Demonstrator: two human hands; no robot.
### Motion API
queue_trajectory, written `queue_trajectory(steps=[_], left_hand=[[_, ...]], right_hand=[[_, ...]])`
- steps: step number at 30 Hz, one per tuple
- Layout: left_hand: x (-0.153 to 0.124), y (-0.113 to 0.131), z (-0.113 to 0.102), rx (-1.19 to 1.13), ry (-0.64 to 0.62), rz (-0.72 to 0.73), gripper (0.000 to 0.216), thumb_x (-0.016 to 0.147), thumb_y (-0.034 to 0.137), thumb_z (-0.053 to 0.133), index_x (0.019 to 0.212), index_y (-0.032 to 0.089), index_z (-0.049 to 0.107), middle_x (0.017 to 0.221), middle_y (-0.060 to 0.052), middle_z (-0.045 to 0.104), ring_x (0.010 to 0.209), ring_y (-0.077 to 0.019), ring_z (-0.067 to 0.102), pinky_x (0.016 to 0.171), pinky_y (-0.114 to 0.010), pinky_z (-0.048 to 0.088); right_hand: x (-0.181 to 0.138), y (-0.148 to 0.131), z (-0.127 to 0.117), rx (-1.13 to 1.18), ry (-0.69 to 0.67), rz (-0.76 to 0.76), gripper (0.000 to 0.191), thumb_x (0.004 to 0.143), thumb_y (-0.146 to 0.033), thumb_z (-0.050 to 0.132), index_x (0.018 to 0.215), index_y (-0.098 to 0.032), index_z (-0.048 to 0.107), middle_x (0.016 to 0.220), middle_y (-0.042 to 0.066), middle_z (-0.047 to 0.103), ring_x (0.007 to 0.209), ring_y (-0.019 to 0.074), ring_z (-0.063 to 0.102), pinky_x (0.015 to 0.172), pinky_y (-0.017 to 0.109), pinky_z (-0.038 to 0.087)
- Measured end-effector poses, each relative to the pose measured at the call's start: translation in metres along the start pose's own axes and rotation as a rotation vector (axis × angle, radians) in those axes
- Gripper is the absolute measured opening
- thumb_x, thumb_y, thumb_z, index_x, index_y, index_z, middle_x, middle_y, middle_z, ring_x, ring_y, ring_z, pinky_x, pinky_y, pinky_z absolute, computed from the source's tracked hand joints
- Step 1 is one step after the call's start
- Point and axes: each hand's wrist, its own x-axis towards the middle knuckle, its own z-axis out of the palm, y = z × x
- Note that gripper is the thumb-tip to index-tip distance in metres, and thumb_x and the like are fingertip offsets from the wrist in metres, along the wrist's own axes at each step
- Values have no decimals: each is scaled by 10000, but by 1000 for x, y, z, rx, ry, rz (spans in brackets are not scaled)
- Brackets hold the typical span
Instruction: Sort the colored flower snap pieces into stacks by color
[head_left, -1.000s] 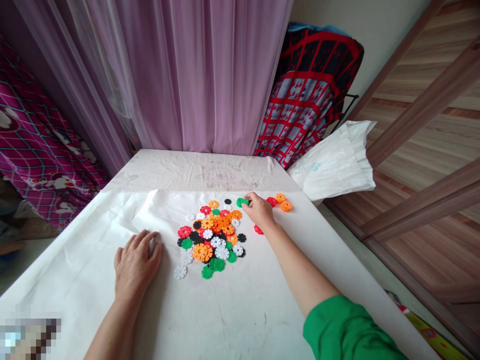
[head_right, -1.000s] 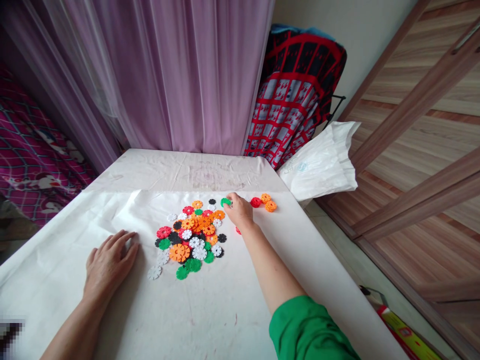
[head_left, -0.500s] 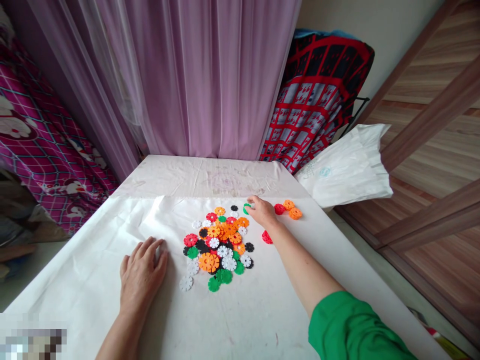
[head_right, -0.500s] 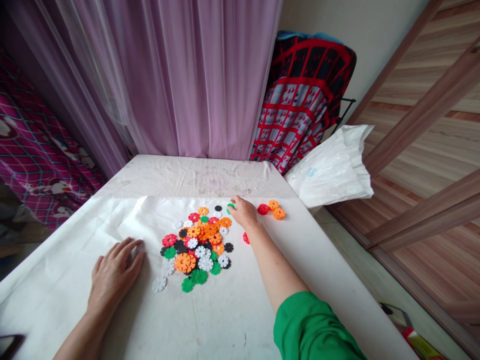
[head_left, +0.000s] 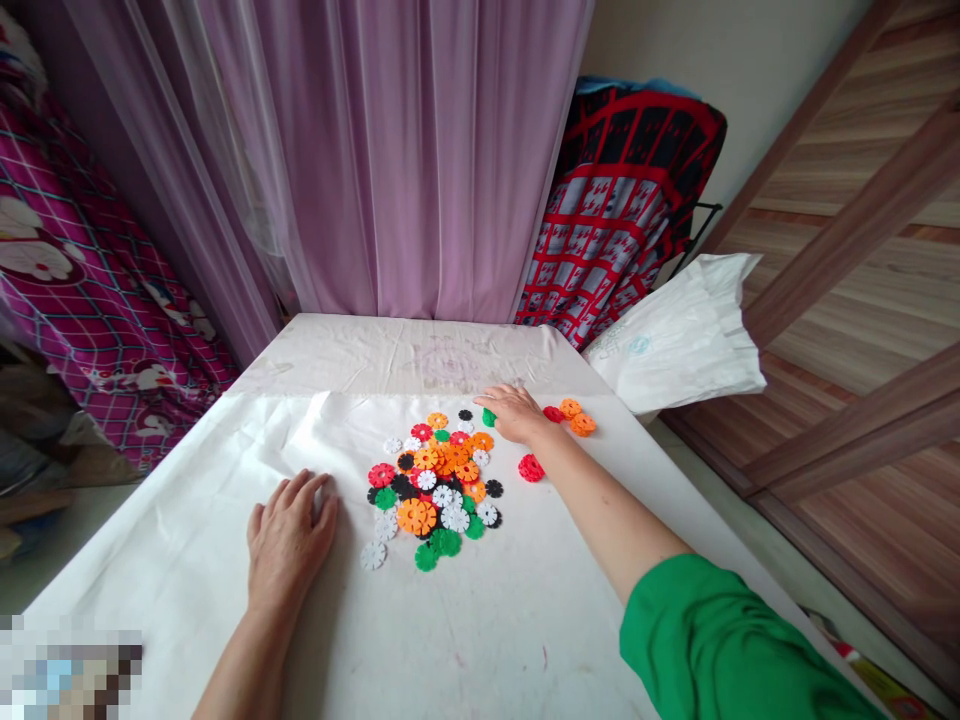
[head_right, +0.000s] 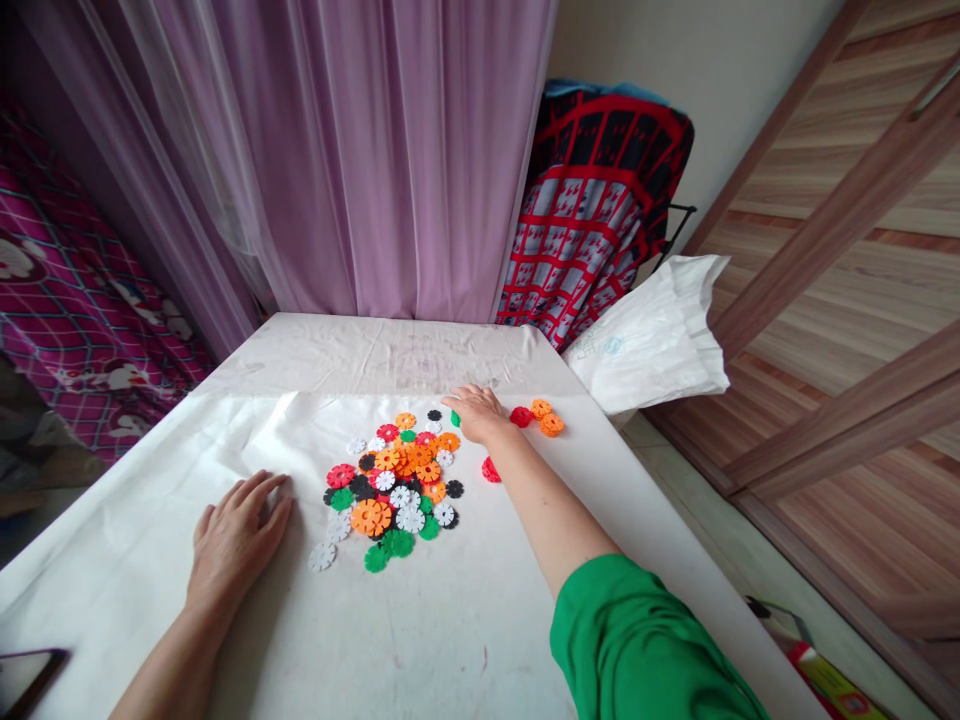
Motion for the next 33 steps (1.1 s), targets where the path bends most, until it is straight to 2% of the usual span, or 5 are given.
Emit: queue_trajectory(steps=[5, 11, 17, 24, 33], left_hand=[[0, 0, 0, 15, -1, -10, 483, 1001, 440, 326, 1302, 252, 655, 1523, -87, 555, 1464, -293, 412, 1216, -560, 261], [0, -1, 1, 7, -7, -10, 491, 1003, 446, 318, 1303, 250, 653, 1522, -87, 555, 1469, -299, 403, 1211, -568, 263], [0, -1, 1, 4, 18, -5, 460, 991, 438, 355, 1281, 260, 665, 1504, -91, 573, 1450, -293, 428, 1206, -554, 276], [0, 0, -1, -7, 19, 1, 477, 993, 432, 343, 1282, 244, 672, 1505, -106, 570, 1452, -304, 425, 1201, -570, 279], [0, 1, -1, -2, 20, -12, 468, 991, 430, 351, 1276, 256, 680, 1495, -96, 581, 1444, -303, 439, 1200, -563, 292]], right_hand=[[12, 2, -10, -50, -97, -61, 484, 852, -97, 616, 1251, -355, 711, 1306, 54, 704, 1304, 267, 511, 1116, 451, 290], [11, 3, -11, -130, -123, -76, 279, 859, -156, 611, 1068, -262, 762, 1095, 100, 767, 1168, 269, 585, 1044, 432, 308], [10, 6, -9, -128, -109, -61, 333, 844, -171, 631, 1133, -295, 740, 1125, 63, 769, 1172, 255, 592, 1053, 422, 303], [19, 6, -10, -160, -130, -73, 229, 819, -257, 707, 1041, -271, 765, 1051, 78, 770, 1139, 261, 613, 1009, 391, 338], [22, 10, -14, -163, -140, -36, 411, 764, -255, 773, 1173, -280, 741, 1111, 93, 754, 1155, 281, 615, 1029, 388, 367]])
